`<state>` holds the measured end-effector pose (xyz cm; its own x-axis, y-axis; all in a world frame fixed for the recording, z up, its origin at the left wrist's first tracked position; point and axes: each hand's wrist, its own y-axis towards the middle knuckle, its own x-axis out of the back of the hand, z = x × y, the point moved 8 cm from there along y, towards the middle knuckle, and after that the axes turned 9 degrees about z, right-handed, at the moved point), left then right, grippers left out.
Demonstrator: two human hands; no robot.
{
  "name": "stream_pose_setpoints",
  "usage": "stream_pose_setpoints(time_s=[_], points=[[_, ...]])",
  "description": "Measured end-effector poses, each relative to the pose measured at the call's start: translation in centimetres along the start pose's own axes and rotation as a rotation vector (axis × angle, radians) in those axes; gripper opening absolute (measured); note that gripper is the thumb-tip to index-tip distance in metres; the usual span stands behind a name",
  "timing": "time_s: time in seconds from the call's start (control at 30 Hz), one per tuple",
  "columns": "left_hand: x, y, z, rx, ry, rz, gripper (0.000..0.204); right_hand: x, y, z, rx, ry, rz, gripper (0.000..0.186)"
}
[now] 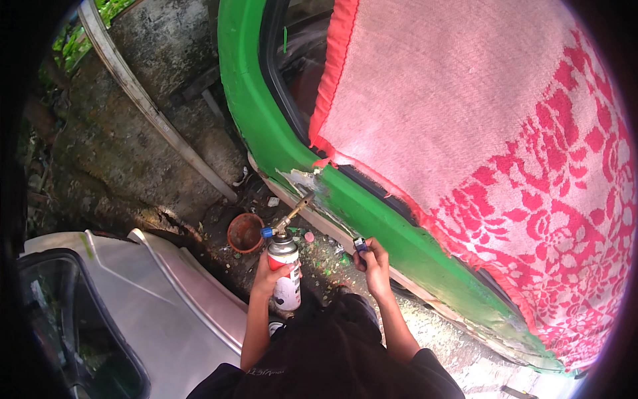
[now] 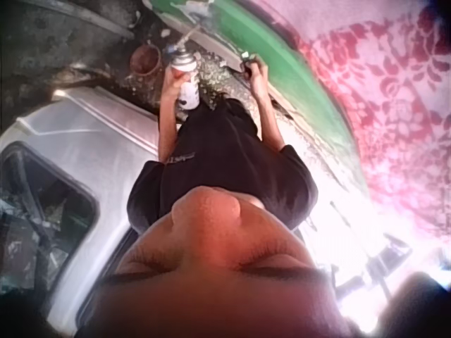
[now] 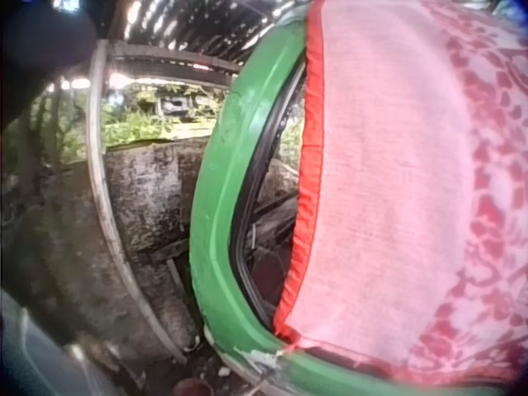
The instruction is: The person uses a scraper to remove material from a dent on the side of a green car. They then ignite a blowtorch and apply heat to the same area while holding a small tool against the panel.
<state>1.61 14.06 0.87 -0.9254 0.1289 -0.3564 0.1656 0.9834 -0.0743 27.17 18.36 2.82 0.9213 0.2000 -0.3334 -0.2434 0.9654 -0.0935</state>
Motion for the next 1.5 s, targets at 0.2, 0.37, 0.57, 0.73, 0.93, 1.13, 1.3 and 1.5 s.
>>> stream_pose_setpoints(time_s=[0.2,0.37,0.57,0.73,0.93,1.13,1.3,1.5], points=[[-0.5,0.0,0.3,0.053,-0.036,-0.016,0.058,0.0,0.0,0.1,-0.007,0.015,0.011,0.011],[0.0,0.6,-0.5,0.03,-0.033,-0.015,0.054,0.0,0.1,0.7,-0.015,-0.036,-0.015,0.011],[0.4,0.8,0.2,0.024,0.011,-0.018,0.054,0.0,0.2,0.1,-0.018,-0.011,0.013,0.011],[-0.1,1.0,-1.4,0.03,-0.022,-0.015,0.054,-0.3,0.4,0.8,0.004,0.024,0.017,0.011],[0.4,0.7,-0.3,0.009,0.022,-0.032,0.053,-0.2,0.3,0.5,0.015,0.019,0.001,0.011],[-0.5,1.3,-3.1,-0.042,-0.011,-0.021,0.047,-0.1,0.3,0.3,0.013,0.017,0.004,0.011],[-0.7,0.8,-2.5,-0.025,-0.021,-0.029,0.049,0.1,0.2,0.0,0.023,0.017,-0.001,0.011],[-0.3,1.1,-2.7,-0.079,0.008,-0.062,0.046,0.0,0.1,0.2,0.023,0.007,-0.004,0.011]])
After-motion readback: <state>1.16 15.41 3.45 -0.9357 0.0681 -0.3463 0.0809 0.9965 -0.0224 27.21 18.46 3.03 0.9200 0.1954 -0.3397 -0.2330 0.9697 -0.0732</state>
